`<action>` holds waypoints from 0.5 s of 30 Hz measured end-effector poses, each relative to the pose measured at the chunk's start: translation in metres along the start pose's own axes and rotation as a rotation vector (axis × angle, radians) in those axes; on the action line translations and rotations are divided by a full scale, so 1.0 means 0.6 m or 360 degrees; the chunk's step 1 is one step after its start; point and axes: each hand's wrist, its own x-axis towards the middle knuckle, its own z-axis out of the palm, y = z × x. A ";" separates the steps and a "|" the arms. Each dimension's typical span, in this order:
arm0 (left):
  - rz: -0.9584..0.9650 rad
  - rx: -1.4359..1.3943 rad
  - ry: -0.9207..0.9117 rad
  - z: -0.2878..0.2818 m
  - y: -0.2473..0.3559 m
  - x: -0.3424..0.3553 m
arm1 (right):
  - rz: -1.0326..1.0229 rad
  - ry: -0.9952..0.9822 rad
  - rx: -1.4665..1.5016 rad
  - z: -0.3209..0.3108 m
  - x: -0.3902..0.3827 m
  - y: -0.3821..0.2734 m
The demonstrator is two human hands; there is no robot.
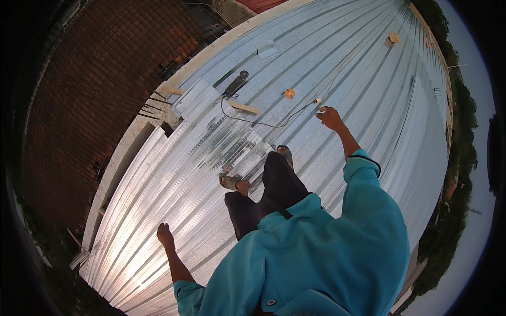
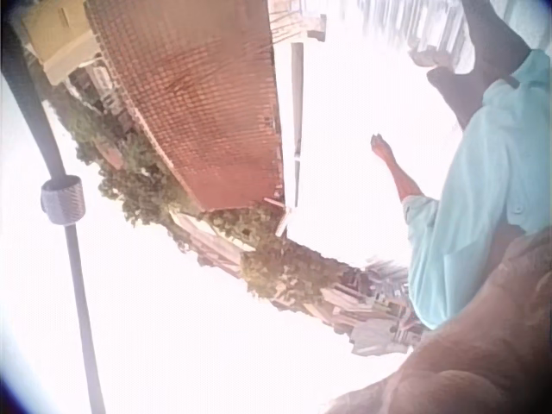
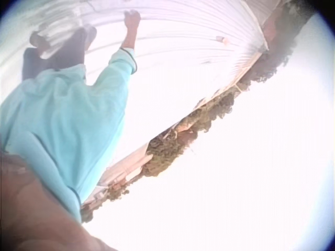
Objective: The person walks on a corrugated metal roof, positions a wooden plank as a guide, and uses an angle grinder to cut a rectangular section out of the metal sheet. After cutting, the person removes the cut piece and adjusts the plank.
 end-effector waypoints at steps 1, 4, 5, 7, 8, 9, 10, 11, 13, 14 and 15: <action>0.0006 -0.0022 0.0066 0.017 -0.006 -0.019 | -0.0025 -0.0071 0.0116 -0.001 0.023 -0.013; -0.0349 -0.0051 0.0093 0.069 -0.026 -0.117 | -0.0055 -0.0208 0.0327 -0.020 0.088 -0.032; -0.0384 0.0056 0.0082 0.103 -0.022 -0.145 | -0.0018 -0.0186 0.0296 -0.037 0.094 0.030; -0.0459 0.0262 0.0011 0.195 -0.013 -0.194 | 0.0068 -0.0195 -0.0008 -0.104 0.106 0.199; -0.0471 0.0310 -0.0069 0.228 0.005 -0.218 | 0.0219 -0.0240 0.0019 -0.130 0.104 0.266; -0.0451 0.0324 -0.0204 0.297 0.036 -0.219 | 0.0482 -0.0262 0.0120 -0.188 0.113 0.365; -0.0478 0.0383 -0.0272 0.317 0.063 -0.249 | 0.0639 -0.0342 0.0367 -0.206 0.127 0.415; -0.0567 0.0140 -0.0109 0.376 0.092 -0.257 | 0.0792 -0.0410 0.0556 -0.255 0.152 0.476; -0.0664 -0.0210 0.0010 0.495 0.285 -0.274 | 0.0881 -0.0281 0.0632 -0.354 0.193 0.555; -0.0785 -0.0321 -0.0061 0.513 0.292 -0.281 | 0.0787 -0.0242 0.0583 -0.344 0.212 0.554; -0.0768 -0.0293 -0.0203 0.548 0.372 -0.297 | 0.0725 -0.0136 0.0484 -0.373 0.215 0.563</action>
